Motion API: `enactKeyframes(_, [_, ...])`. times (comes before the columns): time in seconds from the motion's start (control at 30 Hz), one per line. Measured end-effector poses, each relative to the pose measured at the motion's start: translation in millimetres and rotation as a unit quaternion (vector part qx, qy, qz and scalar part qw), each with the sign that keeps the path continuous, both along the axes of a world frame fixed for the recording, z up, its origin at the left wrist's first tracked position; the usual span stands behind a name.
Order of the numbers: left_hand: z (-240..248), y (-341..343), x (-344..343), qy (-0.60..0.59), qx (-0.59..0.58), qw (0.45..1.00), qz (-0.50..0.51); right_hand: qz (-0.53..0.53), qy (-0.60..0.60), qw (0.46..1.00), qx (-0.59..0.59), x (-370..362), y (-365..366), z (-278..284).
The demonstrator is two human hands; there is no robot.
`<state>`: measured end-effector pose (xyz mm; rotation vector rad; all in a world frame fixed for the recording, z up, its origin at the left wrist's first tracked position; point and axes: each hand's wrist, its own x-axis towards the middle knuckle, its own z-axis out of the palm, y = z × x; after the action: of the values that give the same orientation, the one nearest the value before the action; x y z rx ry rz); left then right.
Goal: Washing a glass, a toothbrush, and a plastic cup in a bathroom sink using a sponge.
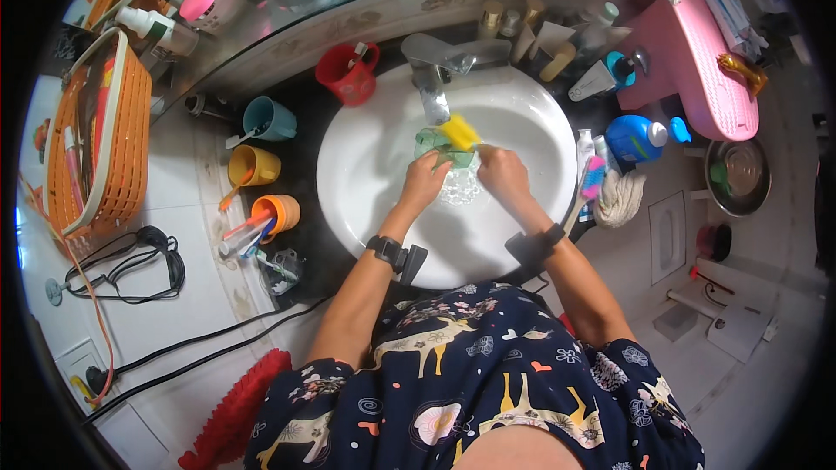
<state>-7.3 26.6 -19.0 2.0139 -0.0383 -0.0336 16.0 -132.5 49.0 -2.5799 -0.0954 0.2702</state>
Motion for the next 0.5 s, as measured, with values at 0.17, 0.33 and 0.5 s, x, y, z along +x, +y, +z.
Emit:
enactKeyframes(0.17, [-2.8, 10.5, -4.1, -0.108, 0.117, 0.987, -0.037, -0.068, 0.093, 0.992, 0.041, 15.5, -20.5, -0.3])
enactKeyframes(0.33, [1.8, 12.0, -4.7, -0.066, 0.136, 0.986, -0.076, 0.064, 0.004, 0.998, -0.002, -10.3, 9.2, 18.6])
enactKeyframes(0.5, [9.7, 10.2, 2.4, -0.205, 0.105, 0.968, -0.096, -0.002, 0.063, 0.996, -0.069, 17.4, -6.7, -8.0])
